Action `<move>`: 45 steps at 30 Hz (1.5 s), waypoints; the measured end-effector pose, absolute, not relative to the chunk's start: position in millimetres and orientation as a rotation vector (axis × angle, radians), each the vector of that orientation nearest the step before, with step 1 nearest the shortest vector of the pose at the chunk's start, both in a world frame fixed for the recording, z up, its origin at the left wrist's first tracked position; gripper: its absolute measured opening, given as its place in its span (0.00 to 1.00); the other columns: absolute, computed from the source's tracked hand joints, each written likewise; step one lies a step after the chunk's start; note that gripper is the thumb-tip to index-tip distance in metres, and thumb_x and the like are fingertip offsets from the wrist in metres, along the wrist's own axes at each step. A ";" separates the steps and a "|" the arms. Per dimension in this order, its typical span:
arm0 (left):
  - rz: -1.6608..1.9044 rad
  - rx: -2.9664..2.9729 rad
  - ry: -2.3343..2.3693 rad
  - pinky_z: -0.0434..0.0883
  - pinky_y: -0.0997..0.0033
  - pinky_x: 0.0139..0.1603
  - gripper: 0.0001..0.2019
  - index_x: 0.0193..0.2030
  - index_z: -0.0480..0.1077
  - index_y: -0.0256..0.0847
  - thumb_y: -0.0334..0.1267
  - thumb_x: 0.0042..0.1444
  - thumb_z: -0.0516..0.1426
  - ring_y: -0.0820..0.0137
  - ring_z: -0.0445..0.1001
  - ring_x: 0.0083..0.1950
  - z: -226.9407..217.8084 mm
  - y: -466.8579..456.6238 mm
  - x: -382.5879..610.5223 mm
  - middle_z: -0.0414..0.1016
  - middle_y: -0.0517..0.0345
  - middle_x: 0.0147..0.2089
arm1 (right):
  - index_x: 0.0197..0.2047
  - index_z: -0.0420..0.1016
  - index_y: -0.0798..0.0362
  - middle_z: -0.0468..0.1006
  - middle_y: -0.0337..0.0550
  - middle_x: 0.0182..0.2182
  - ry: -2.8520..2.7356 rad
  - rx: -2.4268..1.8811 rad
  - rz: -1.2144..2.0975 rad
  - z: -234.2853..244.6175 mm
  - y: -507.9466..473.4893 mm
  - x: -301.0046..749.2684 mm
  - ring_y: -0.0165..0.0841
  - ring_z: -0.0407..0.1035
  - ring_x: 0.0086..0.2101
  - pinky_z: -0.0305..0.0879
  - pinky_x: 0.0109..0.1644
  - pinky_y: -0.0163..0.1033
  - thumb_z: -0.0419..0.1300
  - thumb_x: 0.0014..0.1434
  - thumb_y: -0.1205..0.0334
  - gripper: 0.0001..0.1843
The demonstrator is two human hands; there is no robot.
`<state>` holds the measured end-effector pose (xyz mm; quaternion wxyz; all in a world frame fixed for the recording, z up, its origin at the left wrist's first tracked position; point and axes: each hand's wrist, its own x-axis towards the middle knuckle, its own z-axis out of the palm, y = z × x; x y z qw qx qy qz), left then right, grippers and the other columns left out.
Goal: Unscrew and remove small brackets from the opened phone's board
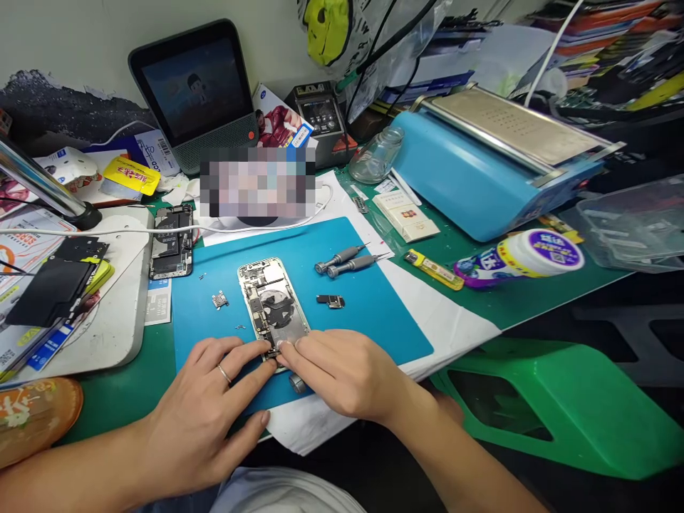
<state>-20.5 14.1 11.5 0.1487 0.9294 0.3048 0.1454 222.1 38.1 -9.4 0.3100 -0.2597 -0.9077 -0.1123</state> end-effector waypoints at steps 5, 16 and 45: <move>0.432 2.671 0.874 0.63 0.52 0.59 0.24 0.68 0.64 0.34 0.34 0.66 0.56 0.55 0.62 0.62 11.1 14.1 -21.0 0.67 0.44 0.67 | 0.34 0.76 0.60 0.71 0.37 0.21 -2.393 -0.670 -0.285 -10.2 38.3 221.7 0.31 0.63 0.23 0.54 0.24 0.41 0.64 0.64 0.72 0.05; 0.436 2.677 0.871 0.65 0.52 0.58 0.23 0.67 0.65 0.33 0.35 0.66 0.56 0.55 0.62 0.61 11.8 14.4 -20.1 0.67 0.44 0.67 | 0.34 0.75 0.60 0.72 0.37 0.22 -2.378 -0.661 -0.297 -10.7 38.5 221.7 0.30 0.64 0.23 0.55 0.25 0.40 0.65 0.64 0.73 0.06; 0.447 2.652 0.904 0.65 0.51 0.58 0.22 0.66 0.66 0.36 0.35 0.66 0.56 0.54 0.65 0.61 9.4 14.6 -19.0 0.68 0.44 0.68 | 0.35 0.75 0.61 0.73 0.38 0.22 -2.370 -0.664 -0.274 -10.9 38.7 222.1 0.30 0.65 0.24 0.57 0.25 0.40 0.66 0.63 0.73 0.05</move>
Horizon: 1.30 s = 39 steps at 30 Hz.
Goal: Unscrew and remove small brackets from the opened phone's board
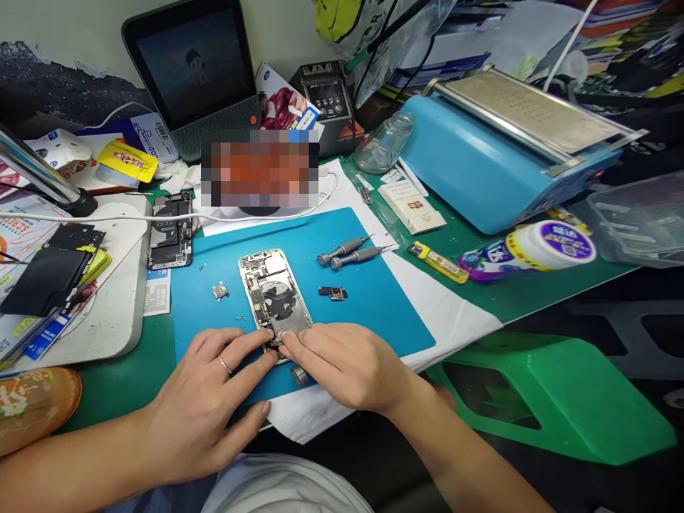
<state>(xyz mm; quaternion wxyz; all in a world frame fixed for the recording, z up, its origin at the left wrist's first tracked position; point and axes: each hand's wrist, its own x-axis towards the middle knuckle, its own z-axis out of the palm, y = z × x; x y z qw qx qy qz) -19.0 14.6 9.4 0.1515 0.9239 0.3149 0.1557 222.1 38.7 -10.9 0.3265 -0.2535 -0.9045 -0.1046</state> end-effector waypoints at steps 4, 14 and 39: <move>0.435 2.643 0.900 0.63 0.51 0.59 0.23 0.67 0.65 0.36 0.35 0.66 0.56 0.54 0.64 0.62 9.5 12.8 -19.6 0.67 0.45 0.69 | 0.34 0.75 0.60 0.74 0.37 0.22 -2.355 -0.658 -0.291 -11.0 38.8 221.6 0.29 0.65 0.24 0.57 0.25 0.39 0.64 0.65 0.73 0.06; 0.429 2.646 0.907 0.65 0.50 0.59 0.22 0.66 0.66 0.38 0.36 0.66 0.56 0.54 0.65 0.62 9.3 13.3 -20.5 0.67 0.45 0.69 | 0.42 0.76 0.64 0.76 0.39 0.23 -2.344 -0.660 -0.312 -12.9 36.2 225.4 0.29 0.66 0.24 0.57 0.23 0.40 0.64 0.64 0.72 0.03; 0.460 2.655 0.902 0.65 0.51 0.57 0.21 0.65 0.68 0.40 0.35 0.65 0.56 0.54 0.68 0.60 11.6 13.7 -18.6 0.67 0.44 0.69 | 0.43 0.77 0.67 0.76 0.40 0.24 -2.321 -0.662 -0.355 -12.7 34.3 226.6 0.29 0.67 0.24 0.57 0.23 0.39 0.68 0.61 0.72 0.08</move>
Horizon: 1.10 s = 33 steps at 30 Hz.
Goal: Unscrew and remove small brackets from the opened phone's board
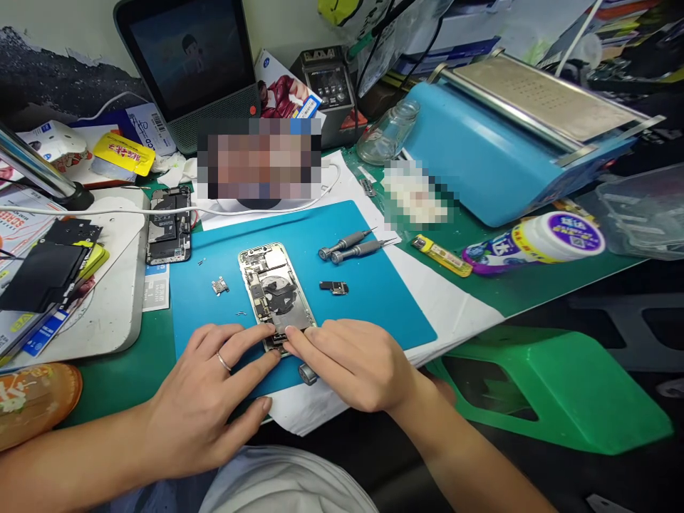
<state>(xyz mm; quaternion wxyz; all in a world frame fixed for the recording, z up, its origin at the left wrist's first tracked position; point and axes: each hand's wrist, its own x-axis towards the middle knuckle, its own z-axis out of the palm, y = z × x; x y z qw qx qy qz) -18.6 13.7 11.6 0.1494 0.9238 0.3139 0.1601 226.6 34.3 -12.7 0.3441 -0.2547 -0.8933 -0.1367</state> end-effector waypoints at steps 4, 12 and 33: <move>0.491 2.631 0.893 0.64 0.53 0.55 0.18 0.61 0.70 0.40 0.34 0.65 0.56 0.56 0.69 0.58 13.2 13.8 -18.8 0.67 0.43 0.66 | 0.47 0.76 0.66 0.78 0.41 0.25 -2.290 -0.701 -0.325 -10.9 32.2 231.6 0.29 0.69 0.24 0.59 0.24 0.38 0.66 0.64 0.71 0.09; 0.519 2.575 0.832 0.62 0.59 0.44 0.18 0.60 0.69 0.37 0.32 0.65 0.57 0.63 0.67 0.44 13.9 14.3 -19.5 0.71 0.49 0.48 | 0.52 0.75 0.60 0.79 0.40 0.25 -2.212 -0.917 -0.384 -6.6 27.9 269.6 0.31 0.70 0.25 0.65 0.28 0.38 0.66 0.63 0.73 0.14; 0.448 2.662 0.778 0.61 0.61 0.41 0.24 0.69 0.62 0.31 0.31 0.67 0.55 0.64 0.62 0.41 8.5 13.5 -23.3 0.69 0.51 0.41 | 0.35 0.78 0.56 0.74 0.37 0.23 -2.426 -0.754 -0.776 -0.9 114.9 271.1 0.29 0.66 0.25 0.56 0.28 0.39 0.59 0.70 0.68 0.10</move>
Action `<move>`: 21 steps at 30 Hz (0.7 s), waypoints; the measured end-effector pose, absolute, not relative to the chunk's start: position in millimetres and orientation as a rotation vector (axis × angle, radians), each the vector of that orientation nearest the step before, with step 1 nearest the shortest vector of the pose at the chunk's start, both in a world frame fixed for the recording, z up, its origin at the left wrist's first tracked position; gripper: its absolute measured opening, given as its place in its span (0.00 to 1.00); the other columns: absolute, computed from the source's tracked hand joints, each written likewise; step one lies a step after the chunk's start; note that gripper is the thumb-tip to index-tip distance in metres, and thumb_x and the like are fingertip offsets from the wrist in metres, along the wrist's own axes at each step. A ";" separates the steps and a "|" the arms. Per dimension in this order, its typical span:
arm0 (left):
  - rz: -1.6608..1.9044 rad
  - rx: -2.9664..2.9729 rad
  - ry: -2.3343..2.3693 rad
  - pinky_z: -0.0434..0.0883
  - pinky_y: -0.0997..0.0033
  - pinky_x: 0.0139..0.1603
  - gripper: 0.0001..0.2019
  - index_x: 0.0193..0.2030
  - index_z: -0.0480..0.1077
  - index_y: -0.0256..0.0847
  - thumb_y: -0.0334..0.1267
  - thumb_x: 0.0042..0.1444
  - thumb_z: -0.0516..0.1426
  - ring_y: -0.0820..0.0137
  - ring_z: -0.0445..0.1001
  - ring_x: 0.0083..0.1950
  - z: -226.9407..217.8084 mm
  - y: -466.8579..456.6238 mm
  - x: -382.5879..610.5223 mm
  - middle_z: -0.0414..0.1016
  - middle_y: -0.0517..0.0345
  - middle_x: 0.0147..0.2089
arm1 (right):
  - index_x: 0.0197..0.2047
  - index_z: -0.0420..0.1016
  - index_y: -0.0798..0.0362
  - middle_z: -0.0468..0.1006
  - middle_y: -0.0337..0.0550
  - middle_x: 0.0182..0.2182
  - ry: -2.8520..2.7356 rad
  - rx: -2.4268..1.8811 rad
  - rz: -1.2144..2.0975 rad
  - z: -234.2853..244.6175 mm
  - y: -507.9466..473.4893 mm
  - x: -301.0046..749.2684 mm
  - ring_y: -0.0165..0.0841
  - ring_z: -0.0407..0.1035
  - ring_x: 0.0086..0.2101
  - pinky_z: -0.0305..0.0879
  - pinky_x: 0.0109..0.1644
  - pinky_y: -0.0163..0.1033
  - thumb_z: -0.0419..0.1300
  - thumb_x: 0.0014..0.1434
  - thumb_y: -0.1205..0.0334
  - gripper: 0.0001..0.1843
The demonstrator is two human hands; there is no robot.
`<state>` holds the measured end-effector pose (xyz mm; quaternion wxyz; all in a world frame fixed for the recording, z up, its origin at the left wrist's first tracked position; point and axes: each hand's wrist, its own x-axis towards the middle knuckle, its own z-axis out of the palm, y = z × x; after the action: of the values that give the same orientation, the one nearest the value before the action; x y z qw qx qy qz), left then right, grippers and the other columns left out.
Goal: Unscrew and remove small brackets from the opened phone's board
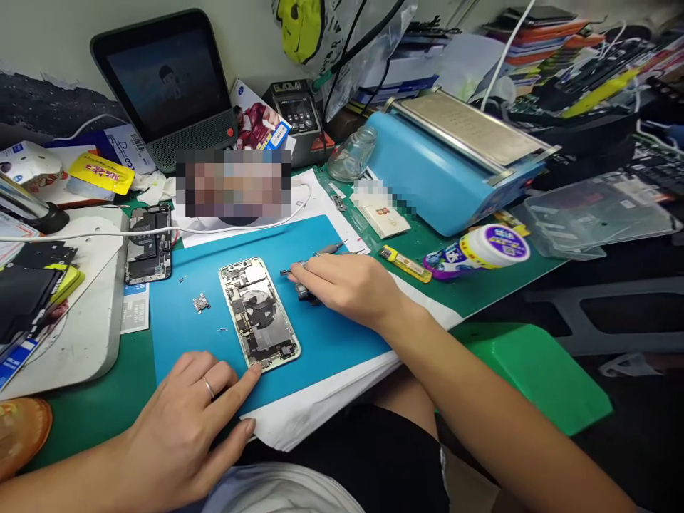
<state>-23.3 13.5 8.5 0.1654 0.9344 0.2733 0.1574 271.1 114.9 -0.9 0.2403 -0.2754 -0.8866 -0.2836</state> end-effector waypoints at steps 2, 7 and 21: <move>0.448 2.660 0.783 0.62 0.60 0.41 0.25 0.70 0.61 0.30 0.32 0.67 0.55 0.63 0.63 0.42 8.5 13.2 -23.1 0.69 0.50 0.42 | 0.34 0.78 0.56 0.73 0.36 0.22 -2.444 -0.745 -0.791 -1.7 118.1 269.3 0.30 0.65 0.24 0.55 0.27 0.40 0.59 0.70 0.68 0.12; 0.433 2.654 0.772 0.61 0.60 0.40 0.24 0.68 0.62 0.29 0.32 0.67 0.55 0.64 0.63 0.41 9.3 13.6 -21.7 0.70 0.51 0.41 | 0.30 0.77 0.56 0.73 0.39 0.22 -2.477 -0.764 -0.762 -5.9 116.8 270.8 0.31 0.66 0.25 0.56 0.28 0.40 0.60 0.70 0.66 0.14; 0.436 2.655 0.770 0.57 0.60 0.37 0.22 0.67 0.65 0.31 0.33 0.67 0.56 0.64 0.59 0.37 6.6 13.8 -19.6 0.67 0.55 0.36 | 0.45 0.80 0.60 0.70 0.36 0.22 -2.457 -0.954 -0.152 4.3 40.7 267.3 0.29 0.62 0.23 0.56 0.26 0.38 0.61 0.70 0.62 0.10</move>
<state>-19.6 13.8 6.6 0.1706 0.9348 0.2709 0.1534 267.3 40.7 4.3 0.2482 -0.3499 -0.9016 -0.0557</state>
